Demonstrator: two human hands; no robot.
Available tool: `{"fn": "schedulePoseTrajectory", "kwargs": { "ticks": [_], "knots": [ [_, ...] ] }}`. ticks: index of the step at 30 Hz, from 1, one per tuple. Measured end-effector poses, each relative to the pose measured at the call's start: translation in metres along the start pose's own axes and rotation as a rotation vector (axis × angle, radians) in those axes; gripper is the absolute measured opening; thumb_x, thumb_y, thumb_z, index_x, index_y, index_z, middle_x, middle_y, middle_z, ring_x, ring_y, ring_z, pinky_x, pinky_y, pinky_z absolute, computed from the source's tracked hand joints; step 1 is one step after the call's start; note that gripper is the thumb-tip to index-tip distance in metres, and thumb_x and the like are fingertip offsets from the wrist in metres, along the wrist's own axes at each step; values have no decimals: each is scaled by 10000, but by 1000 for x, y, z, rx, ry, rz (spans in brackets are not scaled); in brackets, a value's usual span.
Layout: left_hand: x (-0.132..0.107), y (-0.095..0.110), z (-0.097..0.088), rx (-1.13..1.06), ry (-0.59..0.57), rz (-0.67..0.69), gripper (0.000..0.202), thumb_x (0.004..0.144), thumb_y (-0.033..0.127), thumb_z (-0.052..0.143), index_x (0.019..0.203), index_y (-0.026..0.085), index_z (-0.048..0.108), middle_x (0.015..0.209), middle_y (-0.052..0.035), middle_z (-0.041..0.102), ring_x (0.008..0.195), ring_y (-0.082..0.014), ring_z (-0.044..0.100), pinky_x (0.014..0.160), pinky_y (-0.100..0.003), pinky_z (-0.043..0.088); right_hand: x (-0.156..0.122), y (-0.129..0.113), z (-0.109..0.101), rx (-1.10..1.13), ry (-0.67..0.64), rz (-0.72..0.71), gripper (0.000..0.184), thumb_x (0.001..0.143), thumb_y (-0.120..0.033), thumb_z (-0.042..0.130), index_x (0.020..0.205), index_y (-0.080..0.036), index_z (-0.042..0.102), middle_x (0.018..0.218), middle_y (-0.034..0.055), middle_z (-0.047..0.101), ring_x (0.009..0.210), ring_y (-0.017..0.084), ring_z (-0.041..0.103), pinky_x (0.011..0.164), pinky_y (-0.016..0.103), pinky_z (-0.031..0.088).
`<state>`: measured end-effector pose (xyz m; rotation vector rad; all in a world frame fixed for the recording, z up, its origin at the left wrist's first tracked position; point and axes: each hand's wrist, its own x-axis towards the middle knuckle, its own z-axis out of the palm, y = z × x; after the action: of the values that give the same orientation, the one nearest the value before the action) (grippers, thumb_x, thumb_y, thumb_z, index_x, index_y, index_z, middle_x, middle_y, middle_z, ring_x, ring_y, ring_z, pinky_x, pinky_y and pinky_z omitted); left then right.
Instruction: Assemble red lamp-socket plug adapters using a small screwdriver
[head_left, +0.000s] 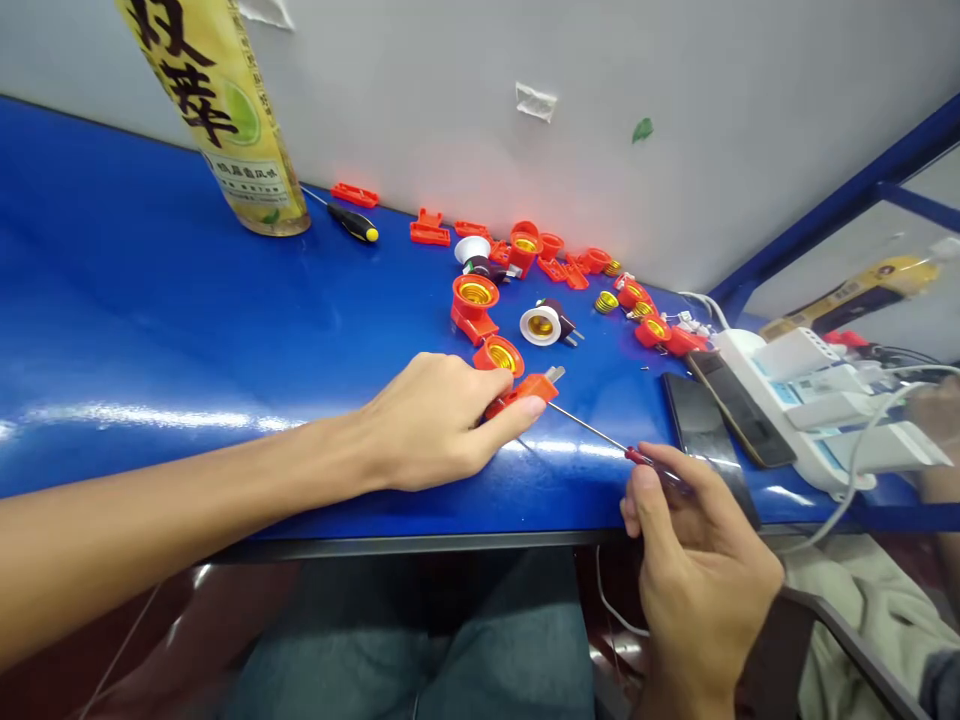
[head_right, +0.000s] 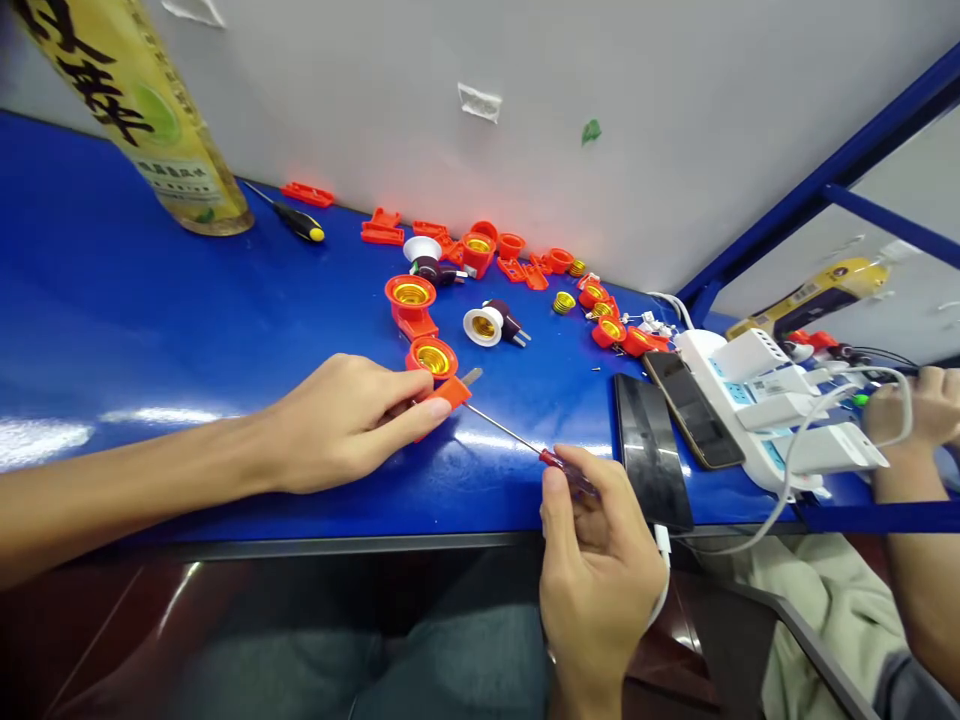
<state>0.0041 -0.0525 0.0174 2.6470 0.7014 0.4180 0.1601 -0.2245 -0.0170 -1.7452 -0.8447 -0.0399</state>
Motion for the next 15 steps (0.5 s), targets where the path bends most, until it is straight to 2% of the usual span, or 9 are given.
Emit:
{"fn": "schedulePoseTrajectory", "kwargs": {
  "ticks": [3, 7, 15],
  "knots": [
    [0, 0, 3, 139, 59, -19, 506, 996, 573, 337, 691, 195, 479, 546, -4, 578, 466, -140, 498, 518, -307, 196, 1, 0, -4, -76, 5, -40, 272, 863, -413, 737, 1038, -206, 760, 836, 45, 719, 663, 158, 652, 619, 276, 533],
    [-2, 0, 7, 379, 42, 55, 450, 944, 579, 422, 772, 183, 551, 608, -53, 669, 509, -195, 594, 504, -316, 157, 3, 7, -9, -170, 1, -138, 219, 878, -372, 731, 1040, -228, 758, 898, 38, 741, 749, 165, 684, 663, 266, 525],
    [-6, 0, 10, 429, 120, 127, 424, 959, 543, 443, 932, 171, 644, 657, -56, 705, 590, -231, 673, 508, -325, 200, 2, 17, -7, -171, -6, -92, 258, 881, -386, 722, 1061, -204, 751, 922, 48, 746, 725, 161, 691, 605, 262, 495]
  ]
}}
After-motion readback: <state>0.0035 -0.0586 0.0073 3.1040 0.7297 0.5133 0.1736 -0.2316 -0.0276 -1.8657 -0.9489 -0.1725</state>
